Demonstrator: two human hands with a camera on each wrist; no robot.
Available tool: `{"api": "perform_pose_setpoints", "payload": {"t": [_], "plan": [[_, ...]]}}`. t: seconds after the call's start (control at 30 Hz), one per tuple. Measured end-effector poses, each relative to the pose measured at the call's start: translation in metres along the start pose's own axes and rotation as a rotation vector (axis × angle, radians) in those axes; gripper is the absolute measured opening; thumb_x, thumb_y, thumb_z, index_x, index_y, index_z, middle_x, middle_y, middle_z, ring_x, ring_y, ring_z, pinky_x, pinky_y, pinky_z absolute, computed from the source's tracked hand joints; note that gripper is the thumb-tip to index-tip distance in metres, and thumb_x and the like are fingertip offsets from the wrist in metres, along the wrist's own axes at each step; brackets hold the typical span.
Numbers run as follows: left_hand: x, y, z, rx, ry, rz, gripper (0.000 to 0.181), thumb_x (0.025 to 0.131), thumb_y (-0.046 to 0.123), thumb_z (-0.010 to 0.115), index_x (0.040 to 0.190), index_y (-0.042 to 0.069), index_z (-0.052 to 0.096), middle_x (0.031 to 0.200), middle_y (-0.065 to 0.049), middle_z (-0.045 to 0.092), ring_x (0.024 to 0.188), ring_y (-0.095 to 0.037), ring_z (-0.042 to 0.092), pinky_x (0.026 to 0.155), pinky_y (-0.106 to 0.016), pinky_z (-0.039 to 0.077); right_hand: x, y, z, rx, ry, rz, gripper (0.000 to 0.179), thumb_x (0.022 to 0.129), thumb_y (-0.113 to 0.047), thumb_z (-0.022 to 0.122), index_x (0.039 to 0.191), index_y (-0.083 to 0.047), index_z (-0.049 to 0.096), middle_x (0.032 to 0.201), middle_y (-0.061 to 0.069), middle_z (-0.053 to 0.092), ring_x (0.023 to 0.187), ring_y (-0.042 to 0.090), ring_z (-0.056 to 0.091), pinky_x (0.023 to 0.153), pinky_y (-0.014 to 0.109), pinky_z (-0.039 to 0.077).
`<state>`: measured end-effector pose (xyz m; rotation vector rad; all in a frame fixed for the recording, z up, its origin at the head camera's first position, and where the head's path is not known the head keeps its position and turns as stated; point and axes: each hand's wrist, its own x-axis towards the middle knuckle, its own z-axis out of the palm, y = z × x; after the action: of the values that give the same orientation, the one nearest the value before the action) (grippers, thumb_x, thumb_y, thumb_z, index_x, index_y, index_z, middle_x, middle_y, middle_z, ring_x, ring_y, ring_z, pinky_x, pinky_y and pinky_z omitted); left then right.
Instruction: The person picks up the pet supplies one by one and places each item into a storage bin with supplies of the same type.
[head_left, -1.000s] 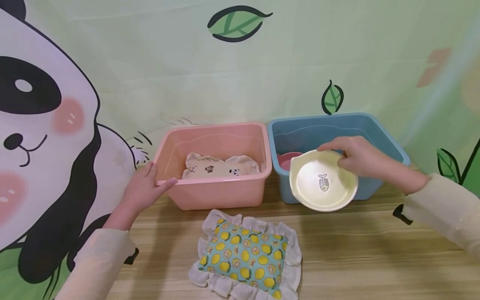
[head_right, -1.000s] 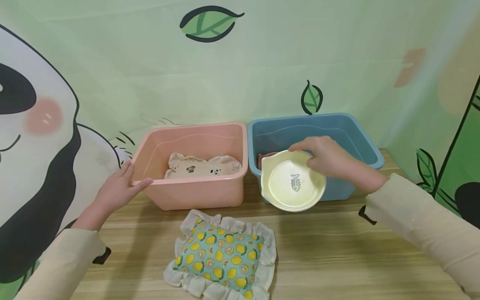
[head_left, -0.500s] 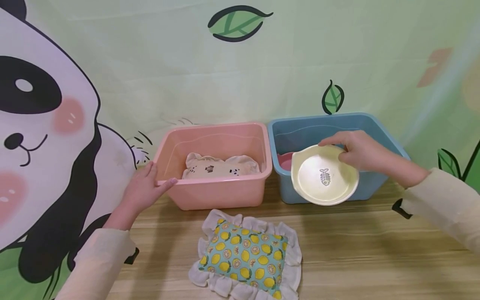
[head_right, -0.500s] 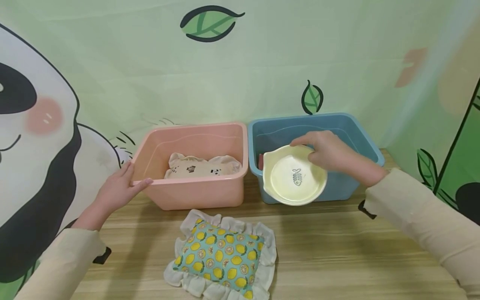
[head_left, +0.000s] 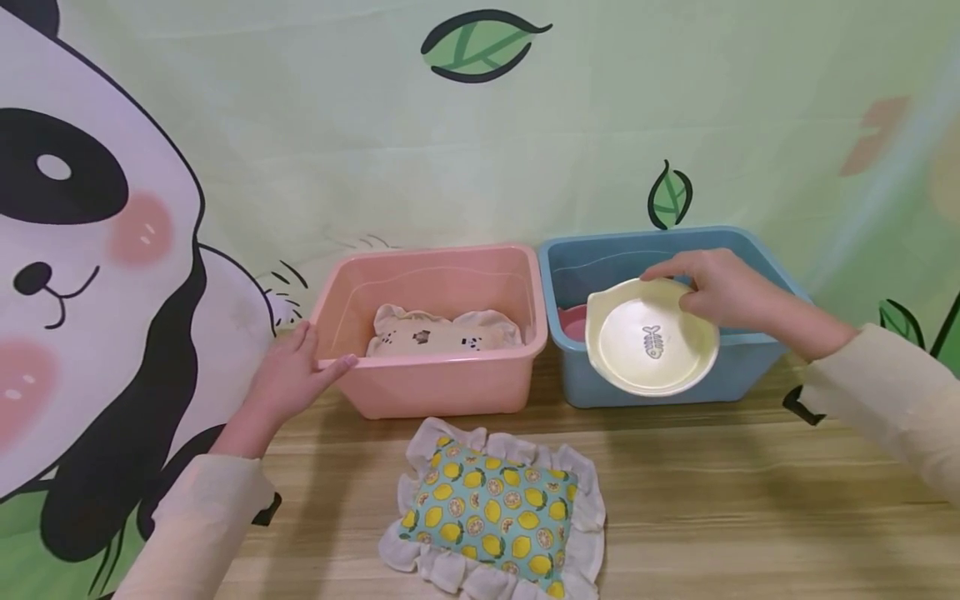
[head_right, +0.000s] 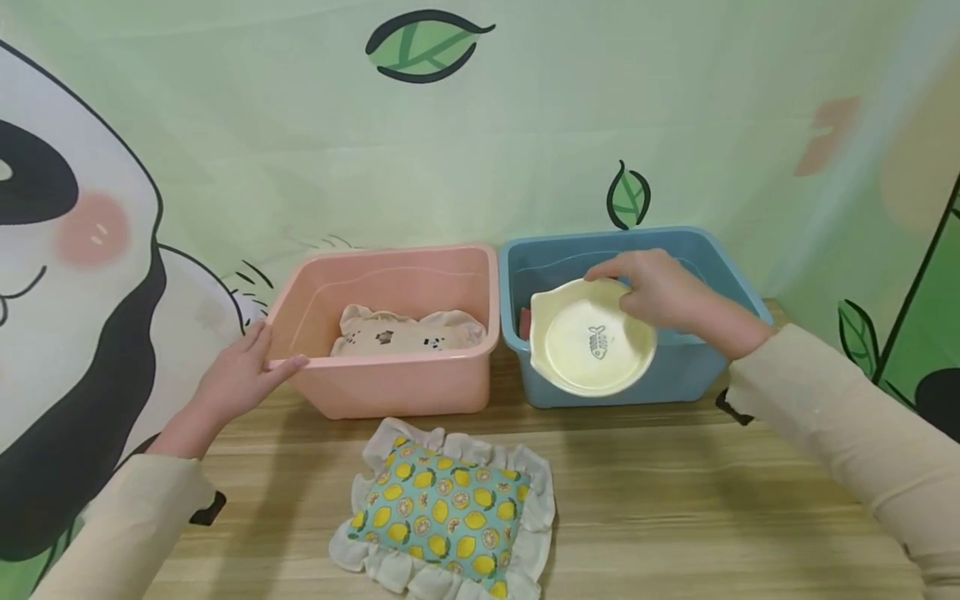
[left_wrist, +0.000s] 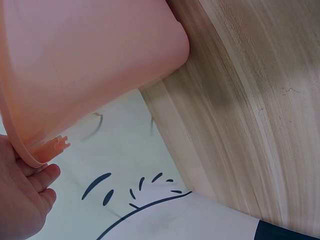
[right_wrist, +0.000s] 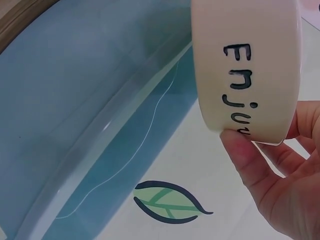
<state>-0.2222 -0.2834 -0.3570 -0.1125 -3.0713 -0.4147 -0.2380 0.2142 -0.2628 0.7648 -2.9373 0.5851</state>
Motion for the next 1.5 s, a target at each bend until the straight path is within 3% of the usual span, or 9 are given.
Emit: {"api": "perform_pose_setpoints", "payload": {"t": [0.5, 1.2, 1.5], "plan": [[-0.001, 0.0, 0.001, 0.006, 0.006, 0.0, 0.1, 0.079, 0.069, 0.036, 0.139, -0.007, 0.01, 0.142, -0.03, 0.014, 0.128, -0.047, 0.019, 0.101, -0.059, 0.02, 0.009, 0.003, -0.003, 0.023, -0.031, 0.039, 0.047, 0.073, 0.01, 0.044, 0.115, -0.006, 0.059, 0.111, 0.018, 0.057, 0.045, 0.014, 0.025, 0.044, 0.024, 0.03], [0.001, 0.0, 0.001, 0.002, 0.006, 0.002, 0.101, 0.078, 0.07, 0.037, 0.139, -0.006, 0.01, 0.143, -0.029, 0.014, 0.127, -0.047, 0.019, 0.1, -0.059, 0.02, 0.017, 0.01, -0.011, 0.021, -0.001, 0.051, 0.048, 0.071, 0.011, 0.043, 0.113, -0.005, 0.06, 0.101, 0.017, 0.06, 0.043, 0.013, 0.026, 0.044, 0.024, 0.03], [0.0, -0.001, 0.0, 0.011, -0.006, -0.005, 0.102, 0.078, 0.07, 0.036, 0.139, -0.006, 0.007, 0.143, -0.029, 0.012, 0.127, -0.047, 0.019, 0.1, -0.06, 0.02, 0.022, 0.016, -0.014, 0.045, -0.018, 0.058, 0.048, 0.071, 0.011, 0.043, 0.114, -0.004, 0.059, 0.106, 0.021, 0.057, 0.044, 0.017, 0.033, 0.044, 0.025, 0.032]]}}
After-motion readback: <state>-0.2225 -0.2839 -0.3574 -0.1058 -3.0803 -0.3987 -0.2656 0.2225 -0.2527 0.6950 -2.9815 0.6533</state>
